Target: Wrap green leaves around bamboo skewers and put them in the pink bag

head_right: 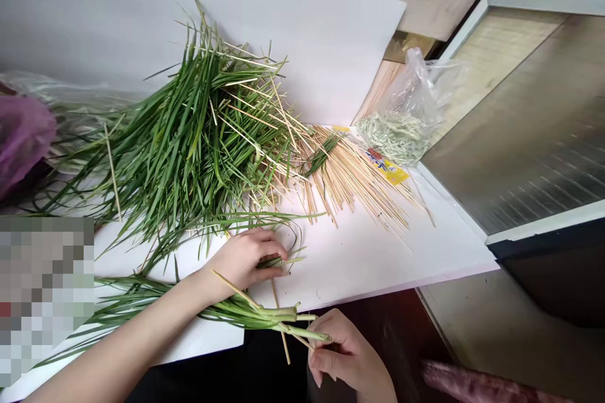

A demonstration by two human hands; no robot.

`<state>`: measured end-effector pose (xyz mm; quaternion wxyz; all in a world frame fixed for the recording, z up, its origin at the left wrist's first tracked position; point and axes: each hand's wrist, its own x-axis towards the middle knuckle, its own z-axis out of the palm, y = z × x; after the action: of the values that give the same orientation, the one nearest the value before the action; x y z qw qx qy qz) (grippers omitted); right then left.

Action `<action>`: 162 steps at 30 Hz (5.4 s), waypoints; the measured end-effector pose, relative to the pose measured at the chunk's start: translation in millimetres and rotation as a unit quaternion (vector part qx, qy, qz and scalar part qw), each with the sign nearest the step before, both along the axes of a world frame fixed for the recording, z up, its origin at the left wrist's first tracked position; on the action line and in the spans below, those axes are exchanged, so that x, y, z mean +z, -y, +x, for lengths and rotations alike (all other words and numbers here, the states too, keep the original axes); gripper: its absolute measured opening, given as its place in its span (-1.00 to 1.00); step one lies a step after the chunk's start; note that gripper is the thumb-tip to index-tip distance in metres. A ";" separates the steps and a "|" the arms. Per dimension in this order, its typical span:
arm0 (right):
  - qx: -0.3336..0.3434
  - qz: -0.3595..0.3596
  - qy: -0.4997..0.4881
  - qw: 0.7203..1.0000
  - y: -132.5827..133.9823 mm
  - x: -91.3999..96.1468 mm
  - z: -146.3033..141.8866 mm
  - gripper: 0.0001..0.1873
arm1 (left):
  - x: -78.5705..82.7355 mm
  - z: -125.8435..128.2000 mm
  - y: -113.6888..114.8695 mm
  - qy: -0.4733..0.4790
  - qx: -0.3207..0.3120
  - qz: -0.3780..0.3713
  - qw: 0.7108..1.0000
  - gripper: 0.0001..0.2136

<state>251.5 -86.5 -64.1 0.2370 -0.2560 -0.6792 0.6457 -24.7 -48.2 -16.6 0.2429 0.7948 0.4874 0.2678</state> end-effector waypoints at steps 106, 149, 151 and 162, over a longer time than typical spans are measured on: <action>-0.119 -0.032 0.111 0.986 -2.2 8.8 -15.2 -0.26 | 30.7 -13.4 -3.4 0.577 0.206 -0.167 0.772 -0.84; -0.091 -0.026 0.122 0.988 -4.1 5.2 -12.5 -0.26 | 29.2 -10.6 -1.9 0.572 0.213 -0.154 0.777 -0.82; -0.092 -0.020 0.118 0.989 -4.0 4.0 -13.0 -0.26 | 28.9 -9.0 -0.9 0.559 0.202 -0.172 0.786 -0.82; -0.090 0.019 0.121 0.988 -4.0 0.0 -11.3 -0.25 | 20.7 -2.4 2.6 0.445 0.090 -0.264 0.851 -0.78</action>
<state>240.3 -82.5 -64.1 0.2157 -0.3877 -0.6894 0.5727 -27.2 -50.8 4.1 0.6094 0.4491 0.4490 0.4747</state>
